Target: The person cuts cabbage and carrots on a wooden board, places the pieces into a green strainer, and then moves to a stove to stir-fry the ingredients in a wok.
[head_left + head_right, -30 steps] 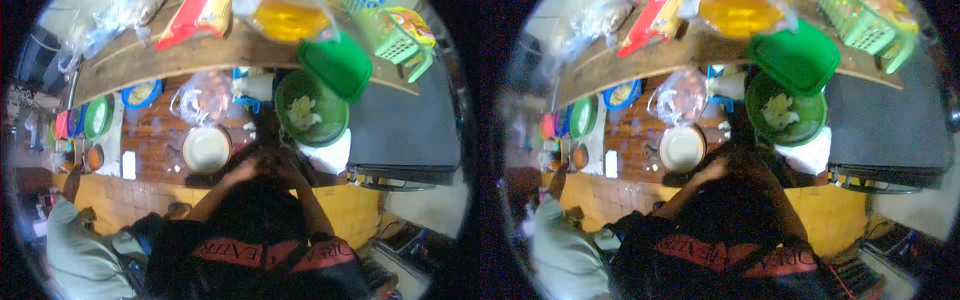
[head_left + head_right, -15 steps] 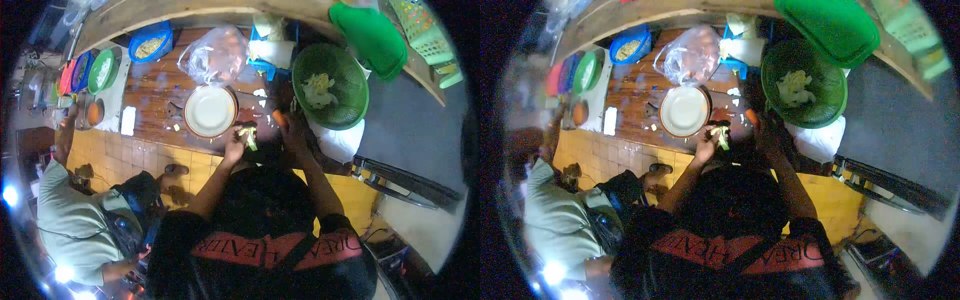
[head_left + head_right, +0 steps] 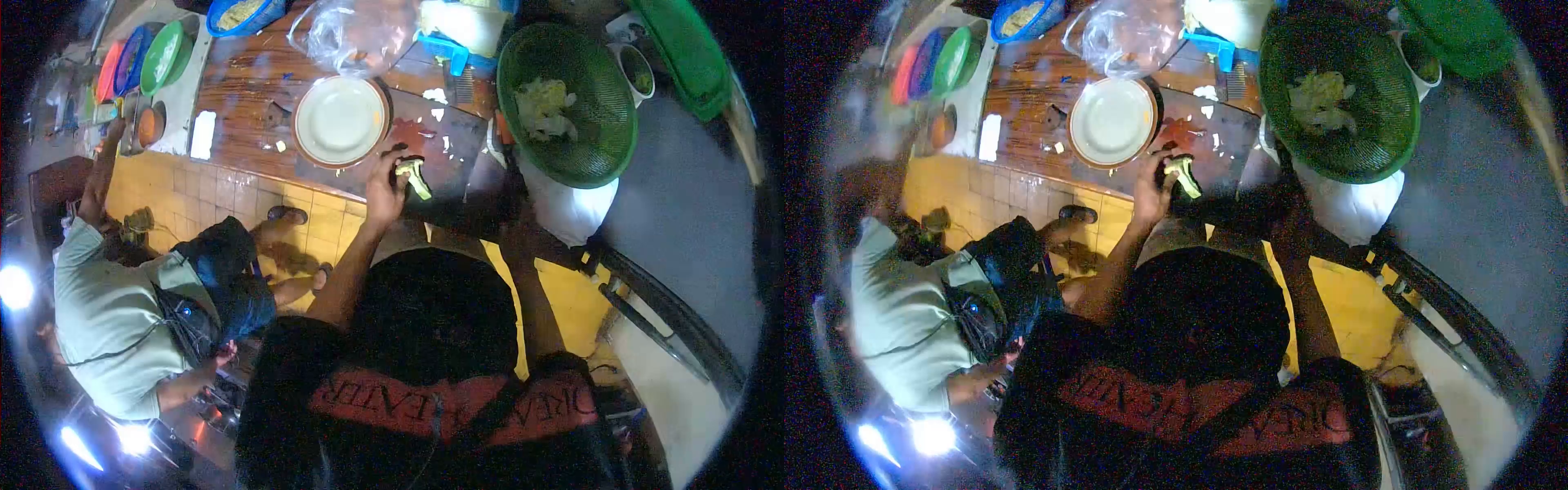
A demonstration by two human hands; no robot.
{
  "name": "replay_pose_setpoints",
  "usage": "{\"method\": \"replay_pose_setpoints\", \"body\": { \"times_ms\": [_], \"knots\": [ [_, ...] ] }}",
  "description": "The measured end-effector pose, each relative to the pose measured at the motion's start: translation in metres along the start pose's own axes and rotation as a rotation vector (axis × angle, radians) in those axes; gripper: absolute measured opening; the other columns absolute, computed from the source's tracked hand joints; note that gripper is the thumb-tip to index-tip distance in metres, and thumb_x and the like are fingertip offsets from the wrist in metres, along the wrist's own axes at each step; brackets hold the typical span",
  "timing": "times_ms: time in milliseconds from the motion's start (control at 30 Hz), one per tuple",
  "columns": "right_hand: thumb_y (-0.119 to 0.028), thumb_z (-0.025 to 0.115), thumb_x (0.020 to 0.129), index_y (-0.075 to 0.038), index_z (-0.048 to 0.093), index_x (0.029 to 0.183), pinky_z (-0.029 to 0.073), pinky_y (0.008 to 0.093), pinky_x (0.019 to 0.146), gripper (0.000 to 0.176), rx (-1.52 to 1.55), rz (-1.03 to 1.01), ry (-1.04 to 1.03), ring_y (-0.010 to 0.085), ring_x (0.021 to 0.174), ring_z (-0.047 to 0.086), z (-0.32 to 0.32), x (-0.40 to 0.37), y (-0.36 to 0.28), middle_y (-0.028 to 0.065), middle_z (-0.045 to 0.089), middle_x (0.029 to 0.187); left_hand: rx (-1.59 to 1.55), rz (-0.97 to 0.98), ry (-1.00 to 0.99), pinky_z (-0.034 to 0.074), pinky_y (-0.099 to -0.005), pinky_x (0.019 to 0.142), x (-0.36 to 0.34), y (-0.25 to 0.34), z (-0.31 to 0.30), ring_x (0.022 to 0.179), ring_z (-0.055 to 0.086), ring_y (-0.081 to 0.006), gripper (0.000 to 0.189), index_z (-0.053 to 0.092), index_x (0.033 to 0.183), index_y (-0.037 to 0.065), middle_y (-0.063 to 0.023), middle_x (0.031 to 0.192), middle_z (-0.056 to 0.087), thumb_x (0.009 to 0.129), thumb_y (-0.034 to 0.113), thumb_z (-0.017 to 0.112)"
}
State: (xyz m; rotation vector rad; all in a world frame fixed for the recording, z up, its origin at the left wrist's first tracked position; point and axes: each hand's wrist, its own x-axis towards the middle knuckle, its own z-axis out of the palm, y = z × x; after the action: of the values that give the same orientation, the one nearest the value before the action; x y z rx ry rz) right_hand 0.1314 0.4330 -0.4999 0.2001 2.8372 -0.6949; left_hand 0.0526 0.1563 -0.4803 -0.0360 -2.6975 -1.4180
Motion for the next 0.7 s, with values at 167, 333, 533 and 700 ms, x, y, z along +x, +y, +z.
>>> {"method": "replay_pose_setpoints", "body": {
  "times_ms": [167,333,533,700],
  "knots": [
    [-0.019,0.047,0.086,0.003,0.031,0.129,0.039,0.0420,0.093,0.051,0.049,-0.413,0.221,0.0399,0.110,0.046,0.026,-0.027,0.004,0.0255,0.043,0.124,0.005,0.084,-0.040,0.041,-0.0406,0.081,-0.006,-0.009,-0.005,0.093,0.051,-0.0365,0.021,0.055,0.101,0.004,-0.0181,0.098,0.054,0.081,0.009,0.054],
    [-0.023,0.046,0.087,0.000,0.042,0.113,0.044,0.0460,0.080,0.035,0.289,0.044,-0.664,0.0423,0.095,0.053,-0.035,-0.011,-0.081,0.0283,0.051,0.107,0.048,0.062,-0.060,0.040,-0.0411,0.080,-0.005,-0.004,-0.007,0.090,0.049,-0.0393,0.020,0.054,0.097,0.001,-0.0197,0.095,0.051,0.084,0.016,0.051],
    [-0.018,0.047,0.086,0.000,0.042,0.111,0.044,0.0496,0.072,0.032,0.165,-0.416,-0.332,0.0452,0.081,0.054,0.005,-0.036,-0.064,0.0272,0.053,0.099,0.024,0.010,-0.079,0.039,-0.0424,0.079,-0.009,-0.012,-0.003,0.090,0.048,-0.0394,0.021,0.053,0.097,0.000,-0.0210,0.095,0.049,0.085,0.016,0.049],
    [-0.022,0.049,0.084,-0.004,0.054,0.106,0.048,0.0367,0.050,0.029,-0.045,-0.449,-0.120,0.0238,0.059,0.057,0.008,-0.040,-0.072,0.0163,0.059,0.089,0.037,0.057,-0.072,0.041,-0.0394,0.078,-0.008,-0.019,-0.004,0.091,0.050,-0.0368,0.018,0.052,0.101,0.004,-0.0198,0.095,0.051,0.084,0.011,0.052]
  ]
}}
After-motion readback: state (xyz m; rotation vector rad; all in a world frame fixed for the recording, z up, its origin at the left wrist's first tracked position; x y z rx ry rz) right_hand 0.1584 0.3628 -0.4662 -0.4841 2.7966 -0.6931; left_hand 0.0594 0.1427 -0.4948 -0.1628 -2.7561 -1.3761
